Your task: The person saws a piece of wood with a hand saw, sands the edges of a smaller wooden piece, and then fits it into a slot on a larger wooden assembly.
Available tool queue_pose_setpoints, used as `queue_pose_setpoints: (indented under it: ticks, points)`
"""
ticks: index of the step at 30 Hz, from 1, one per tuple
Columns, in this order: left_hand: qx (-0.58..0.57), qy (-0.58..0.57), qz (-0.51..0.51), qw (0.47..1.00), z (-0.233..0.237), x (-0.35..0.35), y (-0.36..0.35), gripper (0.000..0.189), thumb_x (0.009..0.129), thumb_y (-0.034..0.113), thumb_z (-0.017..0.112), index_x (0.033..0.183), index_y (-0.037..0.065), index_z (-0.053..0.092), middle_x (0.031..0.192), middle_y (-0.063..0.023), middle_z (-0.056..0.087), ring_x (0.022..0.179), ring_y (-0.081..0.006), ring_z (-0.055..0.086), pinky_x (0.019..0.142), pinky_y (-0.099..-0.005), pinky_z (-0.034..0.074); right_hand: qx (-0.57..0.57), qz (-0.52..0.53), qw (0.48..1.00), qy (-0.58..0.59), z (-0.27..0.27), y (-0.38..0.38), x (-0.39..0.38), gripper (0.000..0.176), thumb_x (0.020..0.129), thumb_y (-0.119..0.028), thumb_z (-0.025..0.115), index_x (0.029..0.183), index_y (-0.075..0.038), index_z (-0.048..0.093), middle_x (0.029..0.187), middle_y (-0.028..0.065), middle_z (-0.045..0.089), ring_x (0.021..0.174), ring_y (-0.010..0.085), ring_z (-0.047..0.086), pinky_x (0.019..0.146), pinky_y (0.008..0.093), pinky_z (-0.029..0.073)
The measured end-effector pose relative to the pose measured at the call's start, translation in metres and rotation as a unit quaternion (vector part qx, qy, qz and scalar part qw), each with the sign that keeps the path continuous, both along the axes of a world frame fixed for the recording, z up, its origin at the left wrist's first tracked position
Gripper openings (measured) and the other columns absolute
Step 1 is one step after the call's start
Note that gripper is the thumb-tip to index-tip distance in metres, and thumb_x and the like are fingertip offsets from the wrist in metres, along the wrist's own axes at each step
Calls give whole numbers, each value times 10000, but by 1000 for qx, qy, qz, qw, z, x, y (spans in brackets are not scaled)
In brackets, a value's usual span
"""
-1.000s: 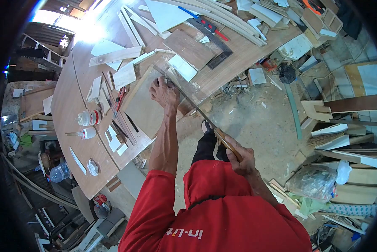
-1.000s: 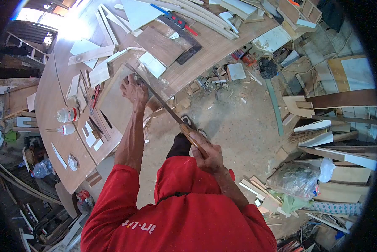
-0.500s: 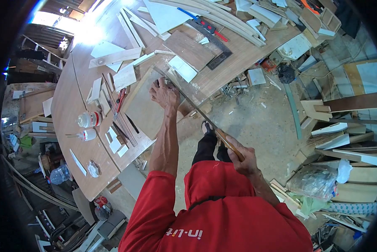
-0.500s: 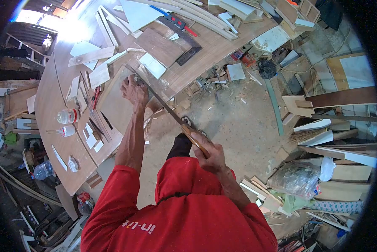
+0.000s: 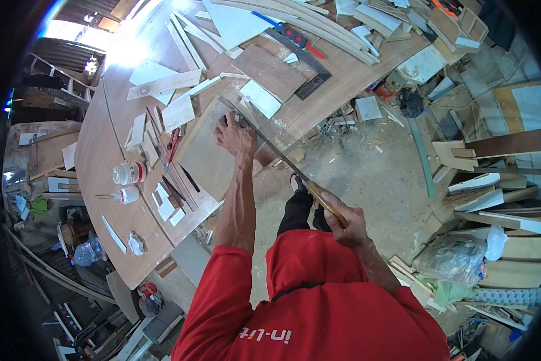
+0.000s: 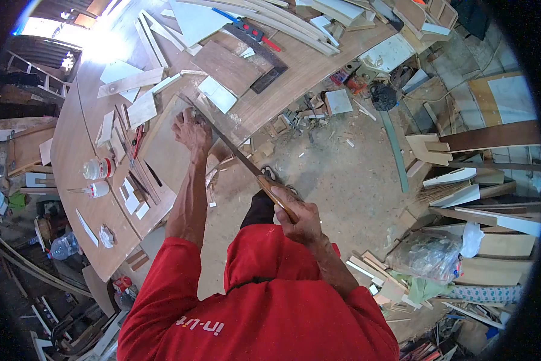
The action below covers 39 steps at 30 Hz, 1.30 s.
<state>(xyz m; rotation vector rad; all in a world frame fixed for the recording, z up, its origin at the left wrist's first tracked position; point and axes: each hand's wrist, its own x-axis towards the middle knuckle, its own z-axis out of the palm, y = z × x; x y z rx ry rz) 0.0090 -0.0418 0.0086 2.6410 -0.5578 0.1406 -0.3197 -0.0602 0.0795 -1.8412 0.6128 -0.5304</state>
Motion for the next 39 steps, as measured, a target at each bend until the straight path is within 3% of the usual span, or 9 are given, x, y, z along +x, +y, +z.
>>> queue_pose_setpoints:
  ticks: [5, 10, 18, 20, 23, 25, 39]
  points:
    - [18, 20, 1, 1000, 1, 1, 1, 440, 713, 129, 626, 1145, 151, 546, 1239, -121, 448, 1177, -346, 369, 964, -525, 294, -52, -15, 998, -29, 2, 2, -5, 370, 858, -91, 607, 1215, 3, 590, 1067, 188, 673, 840, 275, 705, 707, 322, 564]
    - [26, 36, -9, 999, 3, -1, 3, 450, 750, 165, 636, 1185, 155, 519, 1246, -115, 431, 1192, -351, 349, 974, -535, 283, 15, -5, 1000, -1, 0, 0, -6, 375, 851, -90, 614, 1214, 2, 591, 1074, 189, 671, 867, 290, 701, 727, 335, 565]
    - [20, 100, -130, 986, 0, 11, 30, 668, 838, 319, 602, 1417, 141, 321, 1431, -212, 285, 1326, -417, 219, 1069, -567, 169, -7, -27, 999, -32, -6, 3, -2, 387, 839, -88, 618, 1217, -4, 595, 1033, 191, 679, 825, 285, 702, 701, 342, 565]
    - [21, 109, -127, 986, 2, 11, 29, 677, 838, 336, 602, 1419, 140, 316, 1440, -212, 274, 1334, -420, 206, 1072, -568, 162, -18, -32, 998, -45, -8, 3, -3, 389, 837, -85, 620, 1217, -8, 597, 999, 192, 686, 784, 280, 705, 675, 342, 564]
    - [19, 114, -134, 984, -2, 14, 31, 687, 836, 352, 605, 1420, 135, 313, 1450, -211, 261, 1342, -423, 193, 1075, -569, 156, -31, -8, 999, -12, -6, 2, -5, 393, 833, -81, 622, 1220, -15, 601, 863, 175, 694, 669, 264, 693, 603, 339, 551]
    - [18, 109, -144, 983, -5, 16, 33, 688, 834, 349, 607, 1417, 132, 314, 1450, -210, 258, 1342, -421, 192, 1074, -568, 158, -75, -17, 996, -49, -9, 3, -5, 400, 833, -77, 622, 1228, -21, 601, 741, 147, 677, 574, 246, 663, 545, 335, 530]
    - [18, 117, -124, 985, 5, 10, 27, 687, 823, 349, 615, 1409, 129, 332, 1420, -192, 288, 1330, -404, 207, 1068, -566, 169, -47, -16, 997, -53, -13, 5, -8, 401, 837, -71, 625, 1232, -13, 593, 822, 156, 690, 607, 235, 670, 568, 329, 536]
